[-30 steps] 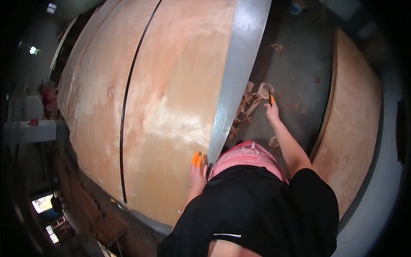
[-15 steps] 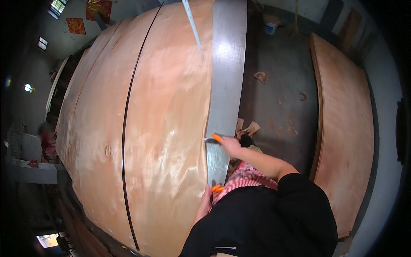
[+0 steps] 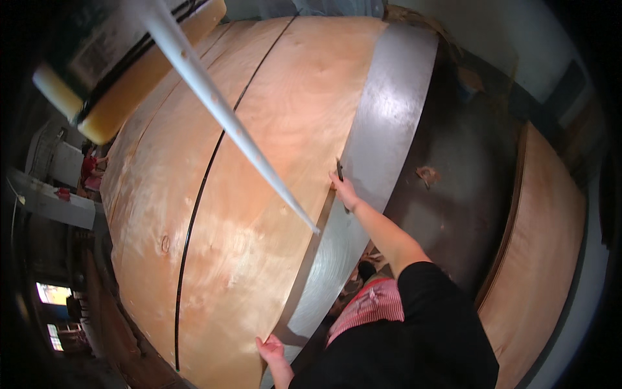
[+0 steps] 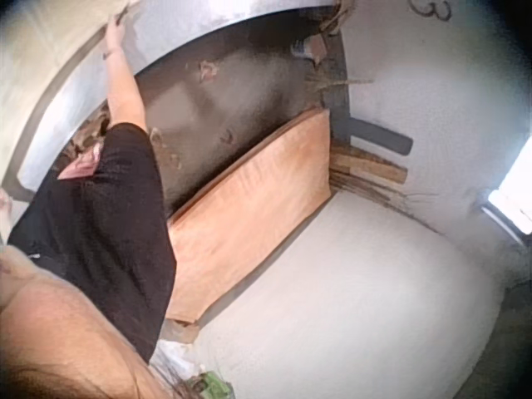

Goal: The person uses a utility knife and a long flexible ruler to cut thin sheets of wood veneer on a large workbench. They trace curved lines, cut out shapes, and remove the cut pieces, stacking them on the floor.

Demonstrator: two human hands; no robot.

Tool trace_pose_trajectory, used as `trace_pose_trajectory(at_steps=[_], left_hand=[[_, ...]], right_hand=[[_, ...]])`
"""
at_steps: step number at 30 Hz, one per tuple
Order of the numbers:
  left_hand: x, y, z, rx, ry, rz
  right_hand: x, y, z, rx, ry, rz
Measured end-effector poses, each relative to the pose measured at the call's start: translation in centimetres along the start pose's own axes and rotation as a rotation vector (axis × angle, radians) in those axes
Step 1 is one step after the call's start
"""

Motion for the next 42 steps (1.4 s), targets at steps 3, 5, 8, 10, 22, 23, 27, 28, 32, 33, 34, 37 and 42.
trace_pose_trajectory(at_steps=[3, 5, 8, 10, 22, 23, 27, 28, 32, 33, 34, 37, 42], left_hand=[[0.5, 0.8, 0.8, -0.027, 0.080, -0.100], [0.7, 0.4, 1.4, -0.017, 0.158, -0.107], [0.5, 0.5, 1.8, -0.031, 0.224, -0.176], [0.8, -0.3, 2.4, -0.053, 0.245, -0.210], [6.5, -18.3, 5.9, -0.046, 0.434, -0.098], [6.7, -21.2, 5.6, -0.059, 0.432, -0.081], [6.0, -29.3, 3.6, -0.079, 0.318, -0.022], [6.5, -31.7, 1.6, -0.073, 0.290, -0.031], [10.1, -37.3, -6.8, -0.071, 0.108, 0.009], [9.4, -40.5, -8.7, -0.092, 0.002, 0.010], [8.4, -44.2, -10.6, -0.092, -0.087, 0.016], [7.5, -47.4, -16.5, -0.173, -0.269, -0.105], [14.2, -38.5, -19.0, -0.452, -0.387, -0.055]], right_hand=[[-6.4, -0.6, -2.4, 0.022, 0.122, 0.045], [-7.1, 0.1, -2.9, 0.111, 0.131, 0.076], [-7.3, -0.4, -3.6, 0.140, 0.032, 0.138], [-6.9, -0.4, -2.9, 0.081, -0.064, 0.140], [14.3, -10.3, 10.8, -0.268, 0.188, -0.035], [16.2, -12.3, 12.8, -0.257, 0.235, -0.033], [20.9, -18.8, 18.6, -0.252, 0.339, 0.001], [21.8, -21.9, 20.5, -0.238, 0.355, 0.022], [23.4, -32.3, 23.7, -0.118, 0.298, 0.209], [23.6, -34.7, 24.0, -0.046, 0.282, 0.240], [23.9, -35.3, 23.1, 0.044, 0.292, 0.219], [23.3, -41.3, 24.7, 0.112, 0.296, 0.293], [24.7, -42.5, 25.2, 0.270, 0.469, 0.211]])
Point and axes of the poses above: each hand's wrist, its own x-axis away from the middle knuckle, its own y-axis out of the palm, z = x × y, the point moved 7 cm from there along -x, towards the middle knuckle, and after that the axes turned 11 degrees about x, right-handed, at the moved point
